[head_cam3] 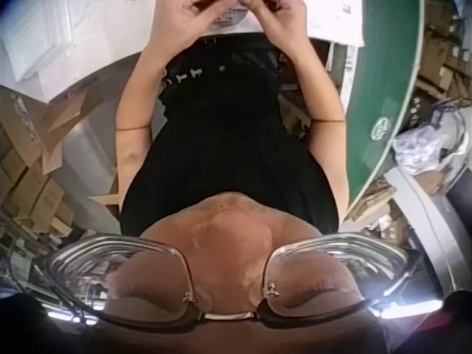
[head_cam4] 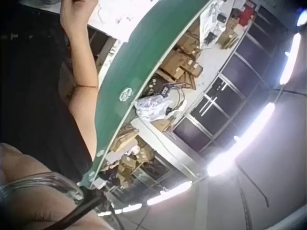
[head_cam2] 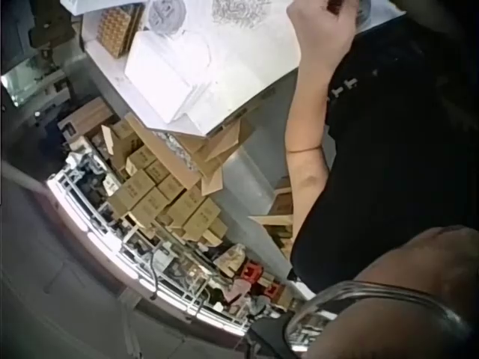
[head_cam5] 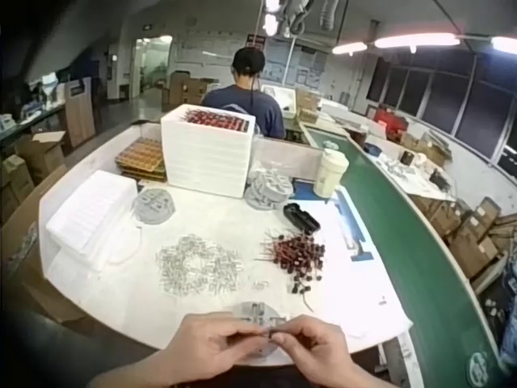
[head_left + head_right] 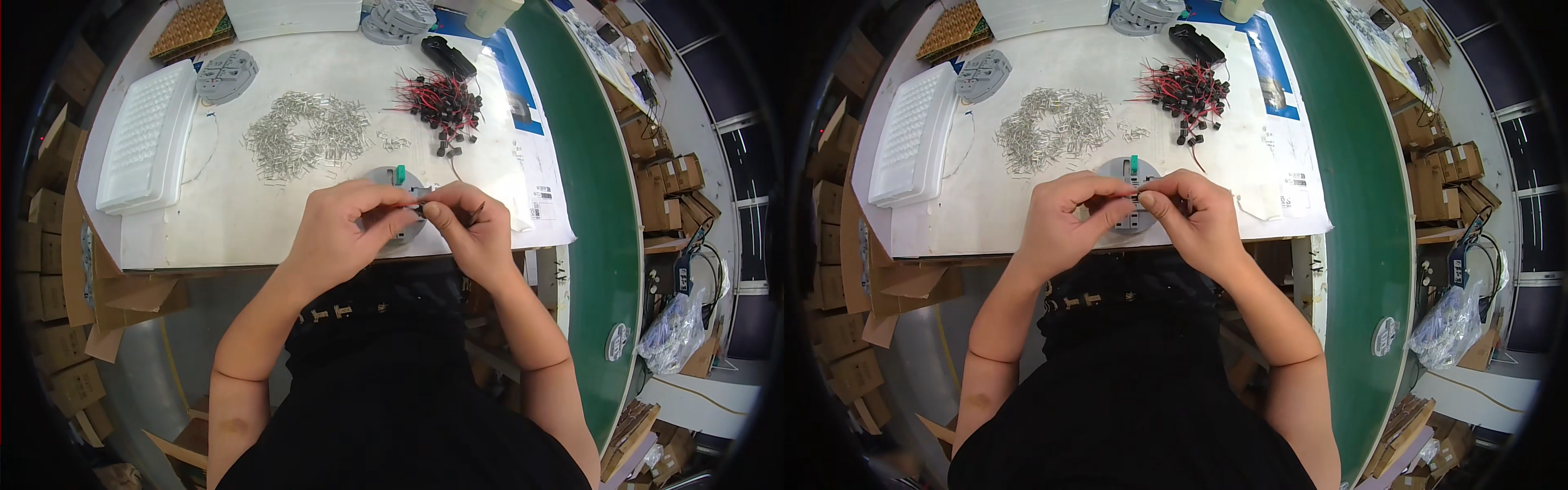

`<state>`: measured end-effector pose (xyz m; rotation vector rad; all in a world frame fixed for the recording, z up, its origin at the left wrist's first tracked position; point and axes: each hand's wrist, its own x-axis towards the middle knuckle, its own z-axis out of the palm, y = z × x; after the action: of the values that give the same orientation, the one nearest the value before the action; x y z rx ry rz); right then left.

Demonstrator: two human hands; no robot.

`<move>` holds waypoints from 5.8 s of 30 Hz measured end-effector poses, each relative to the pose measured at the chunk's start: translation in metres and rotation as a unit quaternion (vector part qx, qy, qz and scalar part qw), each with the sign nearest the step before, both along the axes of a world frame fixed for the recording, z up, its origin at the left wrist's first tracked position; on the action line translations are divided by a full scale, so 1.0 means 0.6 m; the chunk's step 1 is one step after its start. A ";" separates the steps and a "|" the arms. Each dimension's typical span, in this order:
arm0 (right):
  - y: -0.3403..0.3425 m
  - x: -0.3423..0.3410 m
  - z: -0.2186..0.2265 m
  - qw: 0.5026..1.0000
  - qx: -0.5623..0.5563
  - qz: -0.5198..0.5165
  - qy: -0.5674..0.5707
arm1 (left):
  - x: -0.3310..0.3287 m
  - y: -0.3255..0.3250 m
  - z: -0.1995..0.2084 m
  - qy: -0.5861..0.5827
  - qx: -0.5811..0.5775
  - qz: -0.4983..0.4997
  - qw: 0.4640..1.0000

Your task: Assembling small electronic components and wiring into circular plastic housings at a factory workbench.

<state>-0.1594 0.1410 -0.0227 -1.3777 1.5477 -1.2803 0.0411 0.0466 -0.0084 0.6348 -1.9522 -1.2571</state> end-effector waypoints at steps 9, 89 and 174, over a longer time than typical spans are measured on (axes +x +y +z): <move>0.002 0.010 0.003 0.990 -0.134 -0.002 0.034 | -0.007 0.007 -0.019 0.075 0.239 -0.024 0.968; -0.070 -0.021 0.055 0.884 0.148 0.160 0.413 | -0.008 -0.020 -0.079 -0.134 -0.109 0.047 0.984; -0.085 0.017 0.090 0.859 0.140 0.174 0.460 | -0.010 -0.019 -0.085 -0.115 -0.086 0.052 0.988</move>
<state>-0.1490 0.0897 0.0313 -2.0833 1.8276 -0.1018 0.0354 0.0354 -0.0594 0.8105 -2.1570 -0.9738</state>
